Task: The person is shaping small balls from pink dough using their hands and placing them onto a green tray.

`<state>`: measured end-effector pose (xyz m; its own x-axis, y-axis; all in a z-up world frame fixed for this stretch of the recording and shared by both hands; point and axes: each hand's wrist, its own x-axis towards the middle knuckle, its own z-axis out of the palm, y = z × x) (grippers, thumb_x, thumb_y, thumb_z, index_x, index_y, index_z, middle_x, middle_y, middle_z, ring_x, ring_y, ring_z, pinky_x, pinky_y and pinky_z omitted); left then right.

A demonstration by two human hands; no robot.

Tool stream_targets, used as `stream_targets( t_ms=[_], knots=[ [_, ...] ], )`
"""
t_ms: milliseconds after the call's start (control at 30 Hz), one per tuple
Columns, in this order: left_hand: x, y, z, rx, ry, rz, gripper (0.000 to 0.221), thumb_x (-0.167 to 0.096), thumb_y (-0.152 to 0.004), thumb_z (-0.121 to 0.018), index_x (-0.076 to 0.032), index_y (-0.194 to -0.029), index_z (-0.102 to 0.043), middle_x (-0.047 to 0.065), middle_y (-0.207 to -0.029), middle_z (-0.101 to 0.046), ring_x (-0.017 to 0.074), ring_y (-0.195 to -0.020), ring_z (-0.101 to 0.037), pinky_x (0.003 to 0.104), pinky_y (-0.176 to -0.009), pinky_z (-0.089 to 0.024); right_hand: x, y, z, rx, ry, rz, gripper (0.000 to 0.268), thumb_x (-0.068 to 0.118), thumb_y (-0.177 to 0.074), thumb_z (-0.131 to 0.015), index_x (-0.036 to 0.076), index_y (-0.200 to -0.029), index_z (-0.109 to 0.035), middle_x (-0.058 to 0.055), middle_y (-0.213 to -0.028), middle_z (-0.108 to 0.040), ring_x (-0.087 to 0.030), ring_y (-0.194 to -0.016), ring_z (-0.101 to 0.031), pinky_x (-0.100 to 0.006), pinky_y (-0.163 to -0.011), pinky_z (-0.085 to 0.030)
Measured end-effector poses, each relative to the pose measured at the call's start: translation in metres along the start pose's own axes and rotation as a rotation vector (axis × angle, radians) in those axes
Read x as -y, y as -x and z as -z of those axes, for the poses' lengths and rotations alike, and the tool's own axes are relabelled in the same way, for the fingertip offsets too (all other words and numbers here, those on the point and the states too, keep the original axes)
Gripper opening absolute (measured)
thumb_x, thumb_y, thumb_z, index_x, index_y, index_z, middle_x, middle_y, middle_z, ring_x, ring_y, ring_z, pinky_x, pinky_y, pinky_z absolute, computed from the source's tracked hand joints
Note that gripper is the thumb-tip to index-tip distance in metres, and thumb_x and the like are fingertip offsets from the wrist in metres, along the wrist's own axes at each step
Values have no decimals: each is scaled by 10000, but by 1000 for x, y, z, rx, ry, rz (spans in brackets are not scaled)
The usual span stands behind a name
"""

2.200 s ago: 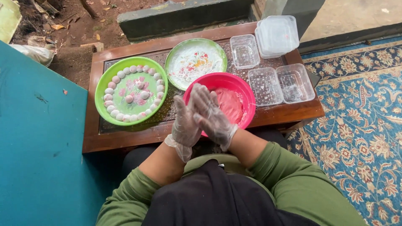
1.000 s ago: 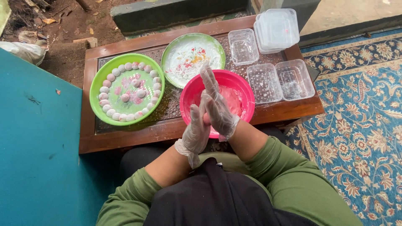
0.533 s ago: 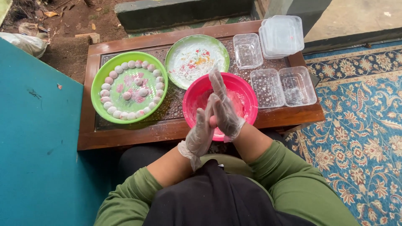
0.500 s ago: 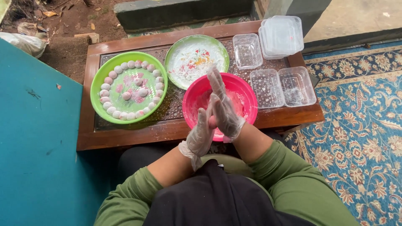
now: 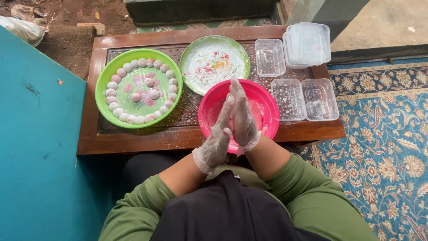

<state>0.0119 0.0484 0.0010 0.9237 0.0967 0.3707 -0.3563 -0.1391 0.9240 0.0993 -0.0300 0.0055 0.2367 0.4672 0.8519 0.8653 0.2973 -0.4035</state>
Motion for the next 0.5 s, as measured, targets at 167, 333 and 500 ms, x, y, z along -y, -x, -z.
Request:
stream_targets(
  t_ms=[167, 333, 500],
  knots=[
    [47, -2, 34, 100, -937, 70, 915, -768, -963, -170, -198, -1669, -49, 191, -1728, 33, 471, -1568, 50, 657, -1209, 76, 13, 0, -11, -406, -1240, -1472, 503, 335, -1063, -362, -17, -1420, -398, -212, -1411, -421, -272, -1193, -386, -340, -988, -325],
    [61, 13, 66, -31, -867, 76, 926, -770, -939, -251, -202, -1665, -154, 198, -1717, -92, 458, -1565, -34, 636, -1215, 17, -13, 38, -23, -465, -1756, -2065, 198, 196, -980, -659, 23, -1076, -660, -63, -1005, -665, -143, -757, -671, -324, -670, -626],
    [75, 39, 94, -319, -545, 79, 931, -779, -949, -152, -119, -1537, -445, 242, -1584, -395, 448, -1488, -302, 584, -1234, -150, -21, 6, -14, -211, -1029, -1844, 216, 196, -925, -710, 38, -1069, -745, -160, -1028, -745, -233, -847, -723, -340, -662, -650]
  ],
)
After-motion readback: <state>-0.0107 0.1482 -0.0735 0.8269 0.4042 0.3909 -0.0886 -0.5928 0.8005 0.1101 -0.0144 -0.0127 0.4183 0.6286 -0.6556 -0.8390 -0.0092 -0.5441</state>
